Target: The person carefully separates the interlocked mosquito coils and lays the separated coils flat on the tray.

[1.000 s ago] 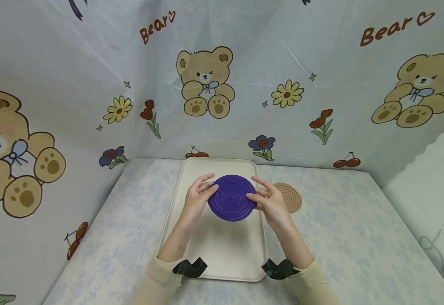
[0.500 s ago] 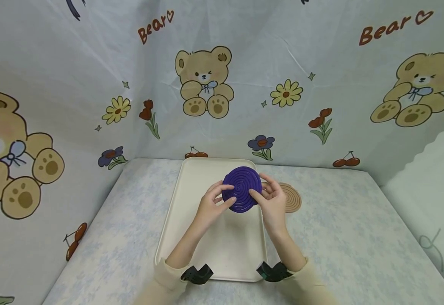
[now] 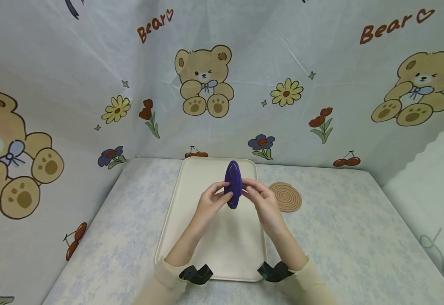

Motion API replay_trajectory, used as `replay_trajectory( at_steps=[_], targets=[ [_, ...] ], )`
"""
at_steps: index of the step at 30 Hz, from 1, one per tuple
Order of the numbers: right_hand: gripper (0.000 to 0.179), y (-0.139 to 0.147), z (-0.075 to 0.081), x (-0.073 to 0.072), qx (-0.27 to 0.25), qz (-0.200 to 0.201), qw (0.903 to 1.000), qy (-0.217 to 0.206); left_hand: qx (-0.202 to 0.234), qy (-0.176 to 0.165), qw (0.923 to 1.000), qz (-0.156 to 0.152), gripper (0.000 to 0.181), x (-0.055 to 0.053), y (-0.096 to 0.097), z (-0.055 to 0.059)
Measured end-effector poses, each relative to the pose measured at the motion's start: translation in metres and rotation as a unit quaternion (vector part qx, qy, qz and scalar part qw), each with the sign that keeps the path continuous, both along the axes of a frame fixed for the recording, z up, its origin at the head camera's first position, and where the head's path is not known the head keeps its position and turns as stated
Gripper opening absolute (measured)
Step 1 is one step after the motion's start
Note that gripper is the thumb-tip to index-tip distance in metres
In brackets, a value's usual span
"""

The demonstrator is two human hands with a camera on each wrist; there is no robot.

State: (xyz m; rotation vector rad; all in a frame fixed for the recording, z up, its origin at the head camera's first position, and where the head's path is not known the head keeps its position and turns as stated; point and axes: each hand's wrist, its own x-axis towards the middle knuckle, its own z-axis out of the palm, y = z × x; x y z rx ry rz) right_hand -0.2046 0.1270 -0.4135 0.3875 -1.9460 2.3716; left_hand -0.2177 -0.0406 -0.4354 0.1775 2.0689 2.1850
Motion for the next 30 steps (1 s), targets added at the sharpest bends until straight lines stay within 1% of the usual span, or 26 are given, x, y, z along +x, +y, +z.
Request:
replay_trajectory(
  at_steps=[2,4,8,12,16,19,22,26,28,30],
  targets=[
    [0.032,0.0,-0.003,-0.001,0.018,0.013,0.9995,0.021,0.004,-0.011,0.9999,-0.002,0.04,0.0,-0.001,0.001],
    [0.034,-0.001,-0.005,-0.002,0.024,0.009,0.999,0.037,0.004,-0.015,0.9999,-0.006,0.041,0.001,-0.001,0.002],
    [0.035,-0.003,-0.01,-0.004,0.001,-0.015,0.9985,0.053,0.004,-0.013,0.9999,-0.009,0.042,0.004,0.0,0.003],
    [0.033,-0.004,-0.013,-0.006,-0.01,-0.027,0.9977,0.061,-0.001,-0.004,0.9999,-0.011,0.04,0.007,0.001,0.005],
    [0.029,-0.003,-0.014,-0.008,0.002,-0.029,0.9977,0.061,-0.004,0.023,0.9996,-0.015,0.039,0.008,0.002,0.006],
    [0.026,-0.002,-0.016,-0.01,0.012,-0.021,0.9978,0.062,-0.013,0.049,0.9983,-0.029,0.042,0.007,0.001,0.007],
    [0.029,-0.001,-0.017,-0.011,0.025,-0.011,0.9969,0.074,-0.049,0.078,0.9949,-0.042,0.049,0.006,0.0,0.007],
    [0.04,0.001,-0.018,-0.012,0.042,0.01,0.9945,0.095,-0.109,0.115,0.9861,-0.048,0.06,0.005,-0.002,0.006],
    [0.043,0.001,-0.019,-0.013,0.048,0.021,0.9933,0.103,-0.128,0.131,0.9819,-0.051,0.062,0.005,-0.003,0.005],
    [0.045,0.002,-0.019,-0.014,0.05,0.031,0.9924,0.108,-0.142,0.148,0.9772,-0.054,0.06,0.004,-0.004,0.006]
  ],
)
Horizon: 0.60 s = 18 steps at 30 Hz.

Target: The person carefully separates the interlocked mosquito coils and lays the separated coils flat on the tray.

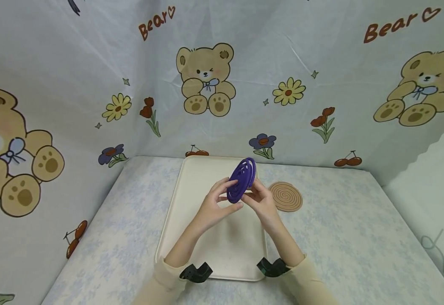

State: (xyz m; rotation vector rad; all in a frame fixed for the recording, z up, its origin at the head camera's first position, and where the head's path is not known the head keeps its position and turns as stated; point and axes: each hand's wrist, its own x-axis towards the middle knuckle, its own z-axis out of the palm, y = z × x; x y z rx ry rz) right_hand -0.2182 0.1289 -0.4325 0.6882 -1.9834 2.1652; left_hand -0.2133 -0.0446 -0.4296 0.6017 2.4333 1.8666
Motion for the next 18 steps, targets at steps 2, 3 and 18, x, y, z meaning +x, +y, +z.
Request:
replay_trajectory(
  at_steps=[2,3,18],
  targets=[
    [0.047,0.001,0.0,0.0,0.004,0.007,1.0,0.006,-0.017,0.015,0.9997,-0.002,0.058,0.0,-0.002,0.001],
    [0.049,0.001,0.0,0.0,0.009,0.009,0.9999,0.01,-0.028,0.025,0.9993,-0.001,0.058,0.0,-0.003,0.001],
    [0.068,0.003,-0.002,-0.003,0.087,-0.03,0.9905,0.102,-0.098,0.068,0.9928,-0.013,0.058,0.001,-0.01,0.009]
  ],
)
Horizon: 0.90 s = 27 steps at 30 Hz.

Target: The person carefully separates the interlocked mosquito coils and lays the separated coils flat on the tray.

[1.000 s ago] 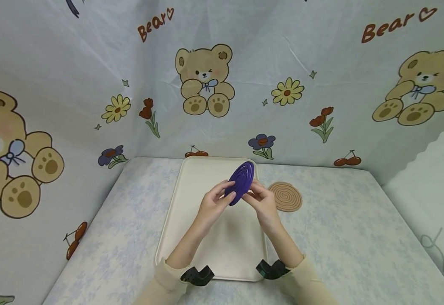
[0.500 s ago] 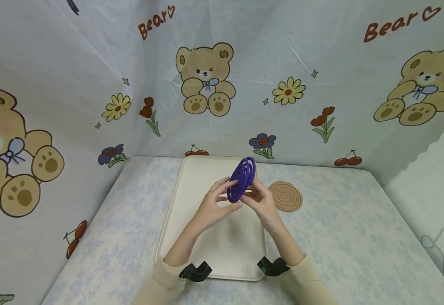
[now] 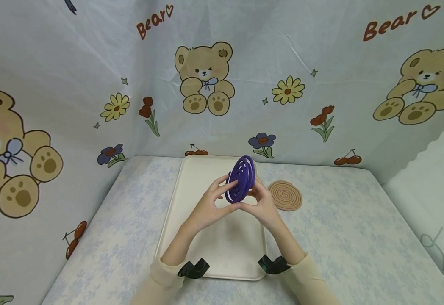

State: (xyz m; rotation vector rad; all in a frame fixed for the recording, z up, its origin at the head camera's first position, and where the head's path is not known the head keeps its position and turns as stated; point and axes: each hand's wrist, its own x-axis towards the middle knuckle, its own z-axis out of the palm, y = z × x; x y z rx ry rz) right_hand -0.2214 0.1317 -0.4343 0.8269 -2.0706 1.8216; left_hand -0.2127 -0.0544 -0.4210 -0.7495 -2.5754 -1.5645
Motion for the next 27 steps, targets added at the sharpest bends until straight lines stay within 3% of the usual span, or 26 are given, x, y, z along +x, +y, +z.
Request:
replay_trajectory(
  at_steps=[6,11,14,18,23,27],
  targets=[
    [0.065,-0.001,0.002,0.001,0.02,-0.011,0.9993,0.031,-0.003,0.014,0.9999,0.008,0.057,0.0,-0.001,0.0],
    [0.054,-0.001,0.021,0.012,0.065,-0.029,0.9959,0.057,0.0,0.007,0.9997,0.023,0.058,0.0,-0.005,0.003],
    [0.045,0.0,0.021,0.012,0.104,-0.051,0.9894,0.088,-0.002,0.006,0.9995,0.03,0.059,-0.001,-0.007,0.003],
    [0.037,0.002,0.009,0.004,0.143,-0.082,0.9789,0.121,-0.007,0.009,0.9991,0.042,0.058,-0.003,-0.009,0.003],
    [0.036,0.005,0.004,-0.001,0.147,-0.124,0.9693,0.153,0.001,0.006,0.9986,0.053,0.06,-0.003,-0.011,0.004],
    [0.034,0.007,0.004,-0.002,0.142,-0.169,0.9568,0.189,0.024,0.001,0.9988,0.042,0.062,-0.005,-0.014,0.004]
  ],
)
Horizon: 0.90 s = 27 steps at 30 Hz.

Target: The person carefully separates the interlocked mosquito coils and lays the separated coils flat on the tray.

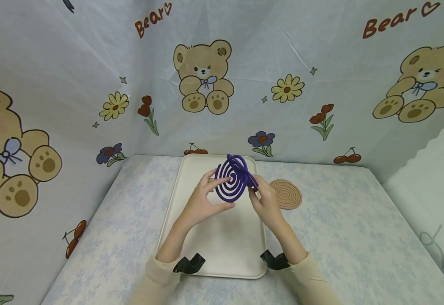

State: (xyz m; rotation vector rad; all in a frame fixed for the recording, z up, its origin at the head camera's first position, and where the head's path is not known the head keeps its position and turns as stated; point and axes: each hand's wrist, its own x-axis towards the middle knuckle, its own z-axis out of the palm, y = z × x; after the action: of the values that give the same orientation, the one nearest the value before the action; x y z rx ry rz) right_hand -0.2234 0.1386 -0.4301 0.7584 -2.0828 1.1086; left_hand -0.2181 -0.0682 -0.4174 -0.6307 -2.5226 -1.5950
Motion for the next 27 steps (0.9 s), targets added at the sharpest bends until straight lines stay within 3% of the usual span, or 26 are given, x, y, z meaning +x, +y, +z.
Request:
replay_trajectory(
  at_steps=[4,6,8,10,13,16,18,21,24,27],
  targets=[
    [0.028,0.001,0.002,0.0,-0.032,-0.039,0.9987,0.012,0.055,-0.031,0.9975,-0.03,0.068,-0.003,-0.003,-0.001],
    [0.025,0.002,0.003,0.0,-0.067,-0.033,0.9969,-0.027,0.089,-0.054,0.9933,-0.051,0.074,-0.005,-0.005,-0.002],
    [0.023,0.004,0.004,0.0,-0.115,-0.018,0.989,-0.091,0.123,-0.082,0.9866,-0.07,0.079,-0.006,-0.006,-0.002],
    [0.023,0.007,0.005,0.0,-0.173,0.009,0.9702,-0.169,0.16,-0.108,0.9769,-0.09,0.084,-0.008,-0.008,-0.002],
    [0.027,0.01,0.008,0.0,-0.253,0.054,0.9278,-0.269,0.216,-0.143,0.9584,-0.12,0.088,-0.01,-0.01,-0.001],
    [0.028,0.012,0.011,-0.001,-0.305,0.091,0.8915,-0.322,0.255,-0.167,0.9399,-0.153,0.091,-0.012,-0.014,-0.001],
    [0.03,0.012,0.013,-0.002,-0.327,0.109,0.8757,-0.339,0.271,-0.187,0.9301,-0.164,0.087,-0.013,-0.016,-0.001],
    [0.036,0.014,0.015,-0.002,-0.336,0.131,0.861,-0.358,0.293,-0.218,0.9201,-0.141,0.069,-0.014,-0.017,-0.002],
    [0.043,0.017,0.016,-0.001,-0.333,0.169,0.8493,-0.373,0.304,-0.239,0.9193,-0.074,0.053,-0.017,-0.017,-0.004],
    [0.047,0.019,0.017,-0.001,-0.341,0.22,0.8335,-0.375,0.309,-0.248,0.9179,-0.016,0.051,-0.02,-0.016,-0.007]
  ],
)
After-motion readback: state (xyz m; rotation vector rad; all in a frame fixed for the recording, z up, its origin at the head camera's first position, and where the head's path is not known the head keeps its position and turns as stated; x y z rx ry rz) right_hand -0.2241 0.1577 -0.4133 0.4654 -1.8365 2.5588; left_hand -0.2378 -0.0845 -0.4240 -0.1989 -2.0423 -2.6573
